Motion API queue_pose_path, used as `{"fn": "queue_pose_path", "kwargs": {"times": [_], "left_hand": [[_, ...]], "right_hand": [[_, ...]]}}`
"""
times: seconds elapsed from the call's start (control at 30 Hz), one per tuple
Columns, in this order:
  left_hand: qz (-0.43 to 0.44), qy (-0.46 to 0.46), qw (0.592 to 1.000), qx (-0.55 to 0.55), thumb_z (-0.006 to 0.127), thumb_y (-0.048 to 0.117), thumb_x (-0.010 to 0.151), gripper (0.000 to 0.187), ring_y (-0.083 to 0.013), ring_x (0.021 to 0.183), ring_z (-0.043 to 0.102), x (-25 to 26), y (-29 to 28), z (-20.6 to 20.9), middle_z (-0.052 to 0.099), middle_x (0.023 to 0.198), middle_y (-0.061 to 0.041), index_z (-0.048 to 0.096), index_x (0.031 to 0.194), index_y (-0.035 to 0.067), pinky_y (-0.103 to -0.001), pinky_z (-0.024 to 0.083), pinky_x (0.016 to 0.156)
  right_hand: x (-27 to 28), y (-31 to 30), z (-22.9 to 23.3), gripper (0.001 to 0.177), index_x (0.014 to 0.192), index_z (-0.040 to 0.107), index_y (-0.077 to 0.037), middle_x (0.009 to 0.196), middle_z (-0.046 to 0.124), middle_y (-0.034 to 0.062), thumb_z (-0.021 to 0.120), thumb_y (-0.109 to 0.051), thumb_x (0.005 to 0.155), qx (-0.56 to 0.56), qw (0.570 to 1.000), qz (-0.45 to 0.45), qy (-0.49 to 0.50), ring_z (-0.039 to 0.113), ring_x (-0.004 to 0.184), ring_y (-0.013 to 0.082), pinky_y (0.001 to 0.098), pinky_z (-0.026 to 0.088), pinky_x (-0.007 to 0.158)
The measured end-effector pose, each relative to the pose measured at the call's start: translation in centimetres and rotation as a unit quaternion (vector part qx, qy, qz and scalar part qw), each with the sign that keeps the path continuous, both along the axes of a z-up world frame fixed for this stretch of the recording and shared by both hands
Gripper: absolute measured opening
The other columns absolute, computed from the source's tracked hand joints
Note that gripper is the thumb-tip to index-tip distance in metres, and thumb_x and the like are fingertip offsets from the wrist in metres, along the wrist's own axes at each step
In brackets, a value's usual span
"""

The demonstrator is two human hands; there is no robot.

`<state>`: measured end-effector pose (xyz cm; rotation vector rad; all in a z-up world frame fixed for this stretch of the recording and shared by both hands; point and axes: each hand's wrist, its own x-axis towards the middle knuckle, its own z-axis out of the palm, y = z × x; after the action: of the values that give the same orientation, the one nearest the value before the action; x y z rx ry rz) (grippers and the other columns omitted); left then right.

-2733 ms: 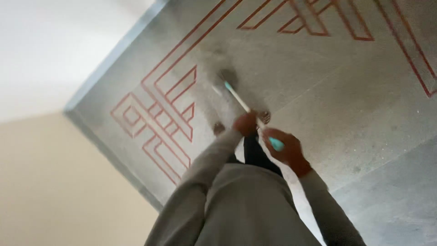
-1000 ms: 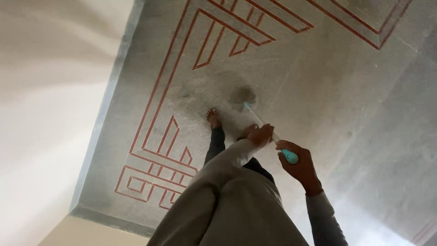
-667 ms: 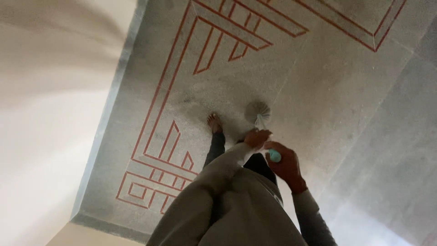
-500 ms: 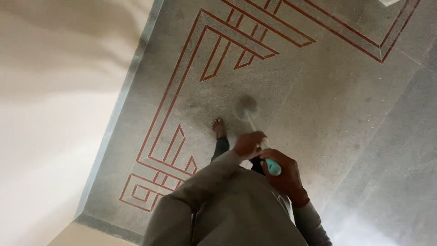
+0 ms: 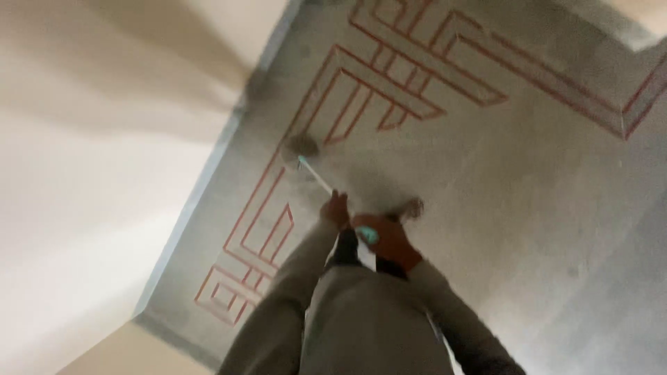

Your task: Dusting the tiled floor using a long-handled round brush.

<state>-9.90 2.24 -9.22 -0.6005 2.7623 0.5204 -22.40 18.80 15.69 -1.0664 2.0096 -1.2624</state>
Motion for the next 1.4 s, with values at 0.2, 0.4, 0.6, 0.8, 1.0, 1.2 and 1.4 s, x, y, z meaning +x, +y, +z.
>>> {"fn": "queue_pose_path", "kwargs": {"times": [0.2,0.4,0.6,0.8,1.0,1.2,1.4], "left_hand": [[0.336,-0.185,0.922,0.048,0.051,0.047,0.108,0.04,-0.0291,0.087,0.07,-11.3,16.1,-1.9,0.074,0.099,-0.012,0.066,0.098,0.012,-0.045,0.058,0.083],[-0.089,-0.169,0.955,0.226,0.058,0.035,0.101,0.03,-0.0366,0.09,0.069,-19.8,26.8,10.8,0.064,0.109,-0.021,0.059,0.112,0.008,-0.049,0.058,0.082],[-0.339,-0.155,0.869,0.326,0.062,0.027,0.099,0.032,-0.0394,0.089,0.067,-20.9,35.7,10.0,0.056,0.113,-0.024,0.054,0.122,0.007,-0.05,0.058,0.077],[-0.364,-0.038,0.874,0.319,0.06,0.034,0.101,0.04,-0.0399,0.097,0.067,-20.7,33.2,7.5,0.06,0.111,-0.02,0.054,0.129,0.007,-0.051,0.055,0.082],[-0.371,-0.052,0.892,0.251,0.059,0.036,0.099,0.035,-0.0343,0.108,0.067,-25.0,21.7,18.6,0.065,0.12,-0.01,0.06,0.123,0.012,-0.052,0.049,0.095],[-0.22,-0.072,0.935,0.27,0.058,0.038,0.107,0.029,-0.0347,0.101,0.071,-25.4,10.4,17.4,0.069,0.115,-0.014,0.066,0.117,0.012,-0.046,0.059,0.086],[-0.143,-0.093,0.976,0.132,0.061,0.034,0.101,0.028,-0.0363,0.088,0.072,-23.9,1.5,11.7,0.071,0.104,-0.019,0.064,0.117,0.012,-0.049,0.059,0.072]], "right_hand": [[-4.2,11.9,2.6,0.037,0.127,0.07,-0.013,0.121,0.076,0.0053,0.074,-0.027,0.093,0.131,0.987,-0.086,-0.031,0.074,0.108,0.0253,0.0394,0.059,0.09],[-7.0,23.9,10.8,0.034,0.12,0.075,-0.015,0.118,0.078,0.0063,0.079,-0.022,0.088,0.154,0.943,-0.285,-0.073,0.076,0.107,0.0221,0.0377,0.061,0.088],[-5.9,30.3,11.9,0.032,0.119,0.076,-0.012,0.113,0.079,0.0099,0.08,-0.017,0.087,0.189,0.883,-0.424,-0.073,0.076,0.099,0.0217,0.0372,0.06,0.082],[-6.1,28.3,9.6,0.026,0.116,0.076,-0.009,0.107,0.08,0.0096,0.078,-0.018,0.092,0.146,0.872,-0.463,-0.07,0.076,0.091,0.0203,0.0354,0.061,0.077],[-9.8,17.8,13.3,0.024,0.114,0.075,-0.003,0.113,0.078,0.012,0.076,-0.015,0.093,0.096,0.894,-0.435,-0.036,0.076,0.101,0.0205,0.036,0.061,0.085],[-12.9,9.1,12.9,0.024,0.116,0.073,-0.003,0.12,0.076,0.0133,0.073,-0.011,0.093,0.003,0.941,-0.327,-0.089,0.075,0.108,0.0244,0.0364,0.062,0.088],[-15.5,2.9,8.4,0.024,0.121,0.071,-0.006,0.122,0.074,0.0119,0.071,-0.01,0.097,-0.04,0.954,-0.218,-0.2,0.072,0.108,0.0223,0.0367,0.059,0.094]]}}
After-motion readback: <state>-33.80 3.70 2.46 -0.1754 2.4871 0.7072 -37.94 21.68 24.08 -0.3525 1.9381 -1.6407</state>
